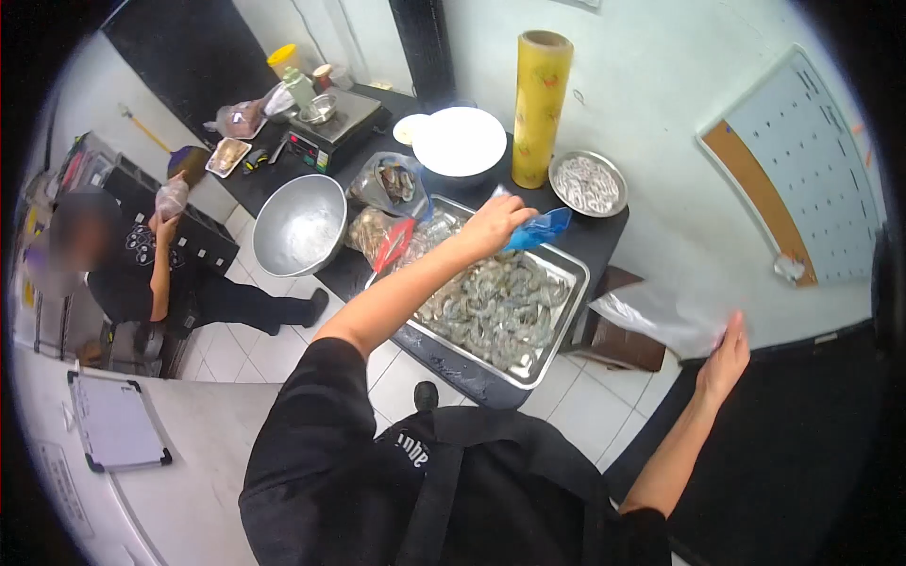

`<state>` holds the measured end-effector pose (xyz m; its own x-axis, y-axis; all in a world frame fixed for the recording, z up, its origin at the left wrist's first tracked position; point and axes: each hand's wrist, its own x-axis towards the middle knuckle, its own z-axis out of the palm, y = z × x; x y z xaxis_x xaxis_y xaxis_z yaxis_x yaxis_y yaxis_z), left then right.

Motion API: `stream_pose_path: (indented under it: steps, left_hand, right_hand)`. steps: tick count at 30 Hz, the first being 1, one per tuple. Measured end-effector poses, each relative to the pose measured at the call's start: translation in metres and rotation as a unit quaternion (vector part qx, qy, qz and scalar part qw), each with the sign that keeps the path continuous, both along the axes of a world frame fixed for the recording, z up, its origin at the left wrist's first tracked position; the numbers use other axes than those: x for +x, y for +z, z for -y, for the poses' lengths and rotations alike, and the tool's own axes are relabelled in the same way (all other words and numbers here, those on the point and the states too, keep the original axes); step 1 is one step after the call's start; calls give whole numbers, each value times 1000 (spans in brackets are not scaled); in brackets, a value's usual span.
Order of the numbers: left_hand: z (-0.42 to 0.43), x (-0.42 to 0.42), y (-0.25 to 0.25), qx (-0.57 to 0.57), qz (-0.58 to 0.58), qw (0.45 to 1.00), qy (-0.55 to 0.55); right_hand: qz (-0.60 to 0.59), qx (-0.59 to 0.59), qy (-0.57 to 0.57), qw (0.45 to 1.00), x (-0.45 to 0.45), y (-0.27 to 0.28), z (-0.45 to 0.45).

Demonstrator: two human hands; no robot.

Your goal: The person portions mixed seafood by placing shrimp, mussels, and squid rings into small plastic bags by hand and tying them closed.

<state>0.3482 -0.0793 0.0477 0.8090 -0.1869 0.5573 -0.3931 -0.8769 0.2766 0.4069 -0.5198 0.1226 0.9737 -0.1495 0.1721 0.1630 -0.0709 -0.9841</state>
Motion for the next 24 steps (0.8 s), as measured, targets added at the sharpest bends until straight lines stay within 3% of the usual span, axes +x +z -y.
stream_pose_path:
  steps: [2, 4, 5, 6, 8, 9, 10, 12, 13, 14, 17, 19, 20, 22, 24]
  left_hand:
    - [-7, 39, -5, 25, 9, 1000, 6]
    - [-17, 79, -35, 129, 2, 991, -35]
    - [-20, 93, -42, 197, -154, 968, -33]
    - [-14, 95, -48, 191, -157, 968, -27]
    - [-3, 88, -61, 313, -76, 940, 114]
    - [7, 93, -76, 288, -234, 904, 214]
    - [25, 89, -72, 251, -286, 884, 272]
    - [68, 76, -73, 15, -355, 888, 291]
    - [81, 67, -74, -214, -351, 894, 177]
    - [93, 56, -74, -428, -321, 843, 50]
    - [124, -3, -18, -517, -286, 806, -25]
    - [126, -38, 12, -486, -296, 822, -12]
    - [120, -49, 4, -517, -285, 807, 34]
    - [104, -74, -1, -599, -264, 749, 98]
    - [87, -97, 1, -603, -269, 742, 114]
  right_hand:
    - [-54, 65, -13, 996, 9, -17, 7]
    - [-72, 96, 33, 992, 19, -44, 16]
    - [-88, 129, 73, 985, 26, -51, 18]
    - [-91, 124, 79, 985, 31, -49, 12]
    - [-129, 88, 149, 977, 34, -44, -14]
    - [-82, 74, 226, 968, 34, -42, -23]
    - [-91, 71, 236, 965, 38, -51, -33]
    - [6, -143, 293, 945, 46, -73, -59]
    - [-1, -206, 281, 937, 44, -72, -73]
    - [-6, -269, 267, 925, 37, -69, -90]
    - [88, -294, 316, 898, 20, -60, -138]
    - [41, -283, 382, 879, 9, -46, -165]
    - [50, -214, 409, 886, 4, -46, -177]
    - [108, -230, 426, 868, 3, -55, -196]
    - [45, -227, 471, 851, -4, -43, -206]
